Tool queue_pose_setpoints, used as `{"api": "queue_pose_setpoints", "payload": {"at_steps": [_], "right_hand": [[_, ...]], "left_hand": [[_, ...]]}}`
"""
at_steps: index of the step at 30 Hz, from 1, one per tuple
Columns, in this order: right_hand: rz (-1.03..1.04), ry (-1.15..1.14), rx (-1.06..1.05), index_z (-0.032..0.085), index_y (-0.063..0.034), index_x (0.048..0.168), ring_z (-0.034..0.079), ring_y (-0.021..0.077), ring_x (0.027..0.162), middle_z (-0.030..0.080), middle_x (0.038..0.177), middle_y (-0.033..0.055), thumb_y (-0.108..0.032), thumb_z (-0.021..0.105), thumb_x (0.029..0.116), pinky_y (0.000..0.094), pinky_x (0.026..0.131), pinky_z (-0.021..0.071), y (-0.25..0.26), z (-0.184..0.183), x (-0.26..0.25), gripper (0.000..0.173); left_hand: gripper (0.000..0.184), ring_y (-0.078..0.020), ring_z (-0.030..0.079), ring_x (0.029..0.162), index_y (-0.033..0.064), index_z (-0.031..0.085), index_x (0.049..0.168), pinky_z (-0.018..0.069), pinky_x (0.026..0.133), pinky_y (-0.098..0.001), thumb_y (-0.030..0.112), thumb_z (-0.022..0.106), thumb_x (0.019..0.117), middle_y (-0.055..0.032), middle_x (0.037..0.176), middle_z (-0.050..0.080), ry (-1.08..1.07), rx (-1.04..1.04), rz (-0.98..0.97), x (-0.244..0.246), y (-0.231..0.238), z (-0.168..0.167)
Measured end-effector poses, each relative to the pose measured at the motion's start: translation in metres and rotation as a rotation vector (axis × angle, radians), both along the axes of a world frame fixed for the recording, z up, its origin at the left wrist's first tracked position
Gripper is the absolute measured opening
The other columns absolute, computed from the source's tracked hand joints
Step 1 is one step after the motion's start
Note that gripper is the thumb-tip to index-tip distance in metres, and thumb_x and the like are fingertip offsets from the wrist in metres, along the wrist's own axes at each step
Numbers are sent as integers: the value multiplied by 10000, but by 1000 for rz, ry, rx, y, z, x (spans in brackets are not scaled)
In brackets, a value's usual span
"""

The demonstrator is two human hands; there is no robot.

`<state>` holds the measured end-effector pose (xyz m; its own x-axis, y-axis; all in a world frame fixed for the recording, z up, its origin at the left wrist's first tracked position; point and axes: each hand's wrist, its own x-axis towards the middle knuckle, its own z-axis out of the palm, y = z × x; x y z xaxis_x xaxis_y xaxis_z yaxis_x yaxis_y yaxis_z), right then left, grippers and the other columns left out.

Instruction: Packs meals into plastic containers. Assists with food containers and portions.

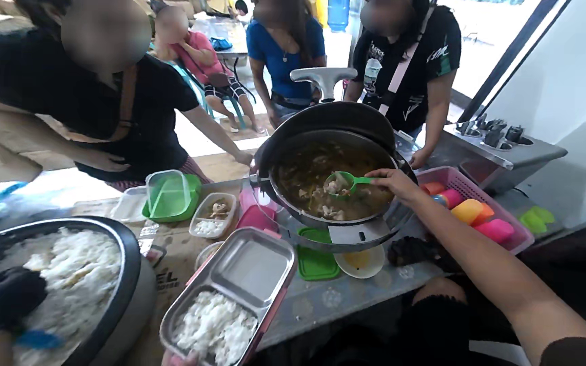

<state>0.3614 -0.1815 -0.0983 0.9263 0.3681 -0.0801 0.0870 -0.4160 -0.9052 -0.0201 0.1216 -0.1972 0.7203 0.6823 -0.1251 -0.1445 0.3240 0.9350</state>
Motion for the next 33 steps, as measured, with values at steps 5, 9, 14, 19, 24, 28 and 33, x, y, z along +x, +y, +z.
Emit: {"api": "queue_pose_setpoints", "payload": {"at_steps": [5,9,14,19,24,28,33], "right_hand": [[-1,-20,120,659,10,1209,584,58,839,667,1046,73,-52,587,1014,248,784,500,1,19,0,216],[22,-48,211,670,0,1170,577,21,773,674,967,24,-33,580,1008,199,723,488,4,42,-15,188],[138,2,264,669,-13,1166,626,23,780,689,950,4,-14,553,1005,198,737,536,12,55,-46,198],[267,-148,88,697,-30,1176,649,67,872,715,1049,44,-21,625,982,258,794,546,22,46,-80,207],[380,-969,-159,783,-92,1095,636,240,832,691,876,72,-143,665,912,453,773,489,25,27,-99,224],[387,-1442,-252,795,-155,1059,641,243,814,681,811,45,-151,616,935,440,817,471,21,27,-102,218],[357,-1588,-295,773,-185,1094,620,243,866,675,849,54,-154,590,974,403,870,434,13,26,-108,220]], "left_hand": [[795,-46,705,909,109,83,1521,632,698,-260,165,525,863,48,1161,611,43,21,-70,41,-19,47],[831,-96,723,869,116,96,1545,634,630,-295,246,541,855,1,1153,626,106,45,-124,63,-30,61],[809,-104,723,867,123,98,1549,633,622,-295,210,513,860,-20,1163,611,126,46,-169,78,-42,72],[759,-124,738,839,149,154,1509,640,606,-310,209,518,845,-1,1110,658,80,0,-220,83,-48,74],[814,-133,733,870,139,122,1537,641,620,-326,207,528,835,-18,1159,630,105,28,-232,81,-50,75],[843,-85,728,858,123,128,1529,632,614,-275,188,546,801,13,1161,626,88,44,-223,79,-52,72],[800,-47,716,885,105,133,1522,627,680,-239,164,516,822,42,1146,632,37,14,-233,75,-55,65]]}}
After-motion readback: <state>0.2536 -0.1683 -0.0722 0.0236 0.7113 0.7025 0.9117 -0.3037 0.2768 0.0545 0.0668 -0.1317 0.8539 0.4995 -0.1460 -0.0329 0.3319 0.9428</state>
